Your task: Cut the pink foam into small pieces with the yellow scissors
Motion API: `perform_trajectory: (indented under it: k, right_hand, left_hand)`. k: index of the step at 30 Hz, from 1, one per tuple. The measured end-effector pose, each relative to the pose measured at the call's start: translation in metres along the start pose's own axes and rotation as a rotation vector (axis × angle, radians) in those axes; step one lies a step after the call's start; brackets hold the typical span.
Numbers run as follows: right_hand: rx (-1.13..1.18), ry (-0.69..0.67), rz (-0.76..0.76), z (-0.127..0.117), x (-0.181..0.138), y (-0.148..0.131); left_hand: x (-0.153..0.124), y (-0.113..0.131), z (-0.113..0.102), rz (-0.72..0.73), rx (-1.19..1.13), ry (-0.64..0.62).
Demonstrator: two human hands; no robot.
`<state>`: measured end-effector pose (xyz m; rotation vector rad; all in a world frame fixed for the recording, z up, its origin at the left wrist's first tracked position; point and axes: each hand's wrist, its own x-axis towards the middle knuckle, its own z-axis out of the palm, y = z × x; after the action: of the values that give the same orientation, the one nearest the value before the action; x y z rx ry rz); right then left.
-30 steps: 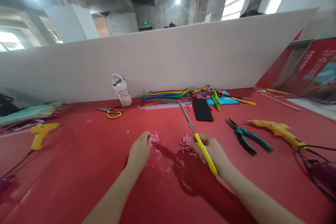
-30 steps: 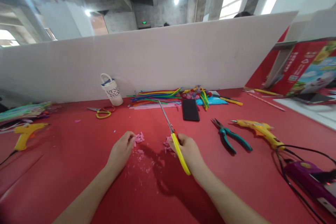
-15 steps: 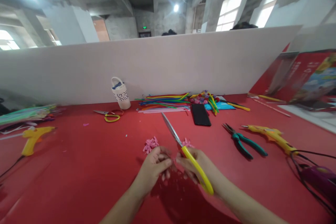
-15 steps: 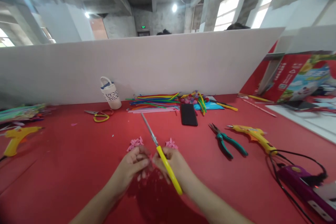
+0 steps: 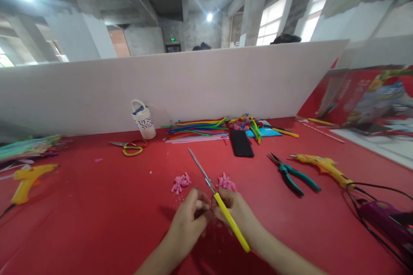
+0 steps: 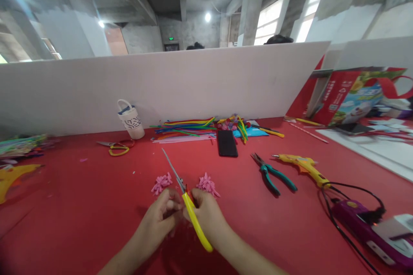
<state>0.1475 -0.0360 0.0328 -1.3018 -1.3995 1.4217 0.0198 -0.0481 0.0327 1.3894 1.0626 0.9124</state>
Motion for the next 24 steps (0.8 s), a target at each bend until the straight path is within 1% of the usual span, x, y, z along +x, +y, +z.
perform_trajectory:
  k: [3, 4, 7, 8, 10, 12, 14, 18, 24]
  right_hand:
    - [0.012, 0.036, -0.011, -0.005, -0.003, 0.001]
    - [0.014, 0.046, -0.014, -0.008, -0.004, 0.001]
    - [0.015, 0.051, -0.019, -0.017, -0.003, 0.000]
    - [0.015, 0.045, -0.019, -0.020, -0.003, -0.001]
    - [0.010, 0.026, -0.017, -0.022, -0.001, 0.000]
    - [-0.003, -0.002, -0.014, -0.022, -0.001, 0.000]
    - [-0.022, -0.029, -0.012, -0.020, -0.002, 0.002]
    - [-0.055, -0.051, -0.041, -0.015, -0.005, 0.005]
    - [-0.135, -0.022, -0.131, -0.014, -0.008, 0.006]
  left_hand:
    - [-0.002, -0.002, -0.001, 0.055, 0.131, 0.015]
    - [-0.001, -0.003, -0.002, 0.053, 0.175, 0.013]
    - [0.001, -0.006, -0.008, -0.047, 0.268, 0.006]
    - [0.002, -0.006, -0.010, -0.067, 0.294, 0.027]
    - [0.003, -0.004, -0.012, -0.011, 0.356, 0.097]
    - [0.004, -0.001, -0.012, 0.111, 0.417, 0.141]
    - [0.004, 0.001, -0.009, 0.142, 0.411, 0.127]
    - [0.002, -0.002, -0.001, 0.048, 0.293, 0.107]
    - [0.002, -0.007, 0.001, 0.028, 0.256, 0.078]
